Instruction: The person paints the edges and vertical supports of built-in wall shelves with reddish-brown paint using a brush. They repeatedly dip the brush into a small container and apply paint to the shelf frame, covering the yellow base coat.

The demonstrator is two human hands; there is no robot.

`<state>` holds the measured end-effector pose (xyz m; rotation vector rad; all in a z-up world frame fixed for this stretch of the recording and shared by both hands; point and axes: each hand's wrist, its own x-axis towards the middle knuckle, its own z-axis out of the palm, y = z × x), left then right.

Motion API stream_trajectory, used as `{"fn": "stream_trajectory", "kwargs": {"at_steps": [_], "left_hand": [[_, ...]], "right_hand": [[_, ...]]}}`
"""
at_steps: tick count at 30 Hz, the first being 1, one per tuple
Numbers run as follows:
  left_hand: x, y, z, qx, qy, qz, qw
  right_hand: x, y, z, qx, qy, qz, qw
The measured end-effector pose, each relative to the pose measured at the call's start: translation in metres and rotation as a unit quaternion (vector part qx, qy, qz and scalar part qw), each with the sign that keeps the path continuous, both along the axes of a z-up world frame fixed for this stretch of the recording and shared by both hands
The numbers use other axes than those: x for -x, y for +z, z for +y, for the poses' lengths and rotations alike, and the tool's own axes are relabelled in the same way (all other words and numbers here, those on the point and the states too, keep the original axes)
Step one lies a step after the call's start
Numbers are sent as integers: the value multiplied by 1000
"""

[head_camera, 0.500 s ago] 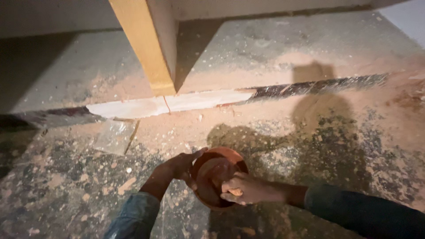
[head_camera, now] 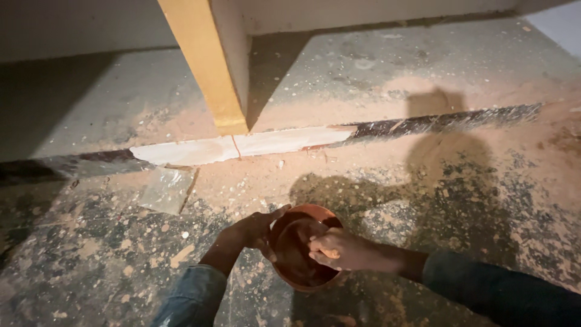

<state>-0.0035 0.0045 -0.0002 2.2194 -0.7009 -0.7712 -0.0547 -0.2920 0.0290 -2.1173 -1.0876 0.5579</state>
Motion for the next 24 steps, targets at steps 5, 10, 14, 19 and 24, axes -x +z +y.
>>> {"fn": "stream_trajectory", "kwargs": {"at_steps": [5,10,14,19,24], "left_hand": [[1,4,-9,-80,11,-28,996],[4,8,-11,-87,30,7,996],[3,10,-12,-11,136,184,973],[-1,-3,-11,-98,14,-13,995],[-8,-19,-7,-43,-20,-77,996]], "right_hand": [[2,5,-5,17,27,-22,999],[4,-9,-2,59,35,36,997],[7,-11,-9,5,76,61,995],[11,3,-10,-14,110,26,994],[16,20,3,84,94,63,990]]}}
